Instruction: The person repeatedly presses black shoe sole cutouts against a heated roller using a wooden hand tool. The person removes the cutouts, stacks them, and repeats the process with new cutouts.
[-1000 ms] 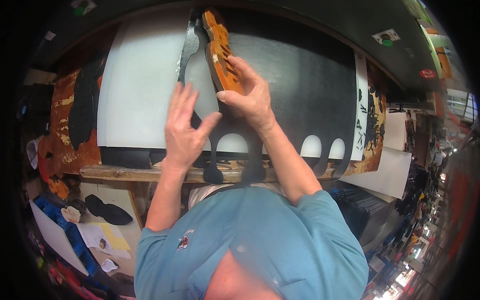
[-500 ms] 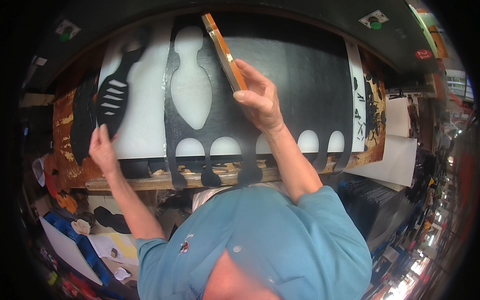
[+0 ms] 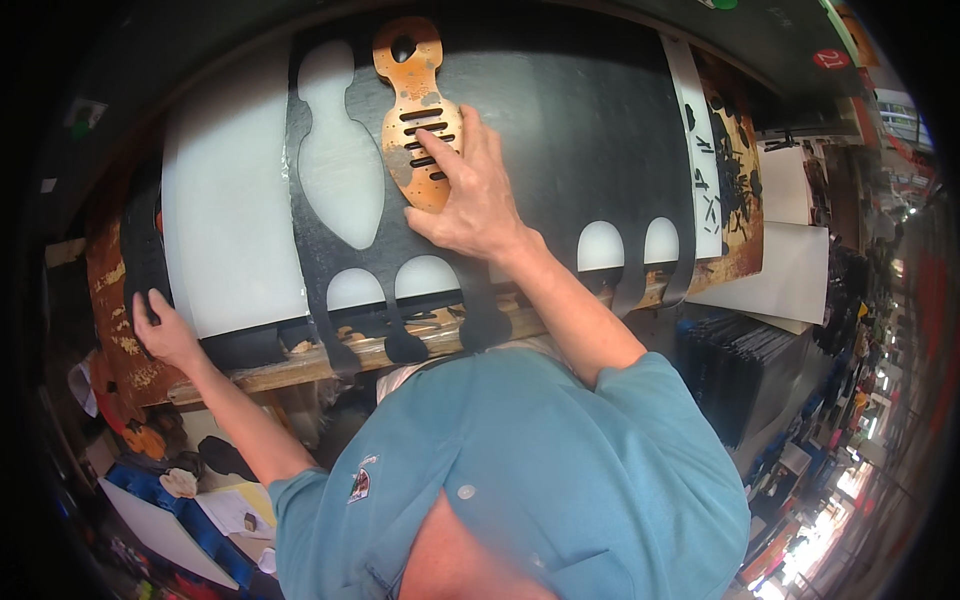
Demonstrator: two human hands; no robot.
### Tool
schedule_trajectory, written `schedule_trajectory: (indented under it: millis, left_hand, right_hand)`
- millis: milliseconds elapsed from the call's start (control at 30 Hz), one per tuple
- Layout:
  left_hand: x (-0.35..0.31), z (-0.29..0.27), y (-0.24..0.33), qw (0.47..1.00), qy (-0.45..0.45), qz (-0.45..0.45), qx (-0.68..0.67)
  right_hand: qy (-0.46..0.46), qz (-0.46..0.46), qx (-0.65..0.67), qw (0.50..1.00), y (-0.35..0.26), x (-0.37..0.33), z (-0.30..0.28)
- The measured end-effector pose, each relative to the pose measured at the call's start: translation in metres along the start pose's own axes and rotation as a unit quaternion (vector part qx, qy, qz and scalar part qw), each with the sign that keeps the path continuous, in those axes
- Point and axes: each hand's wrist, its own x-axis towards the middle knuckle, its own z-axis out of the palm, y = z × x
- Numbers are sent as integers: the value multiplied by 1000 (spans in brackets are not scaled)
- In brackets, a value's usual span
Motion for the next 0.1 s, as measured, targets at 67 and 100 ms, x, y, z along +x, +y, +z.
schedule_trajectory:
  millis: [67, 100]
  left_hand:
    - [-41, -8, 39, 984, -71, -1, -163]
    - [-36, -12, 53, 983, -76, -38, -161]
  right_hand:
    - [3, -10, 15, 1000, 5, -6, 1]
    - [4, -8, 27, 1000, 8, -14, -2]
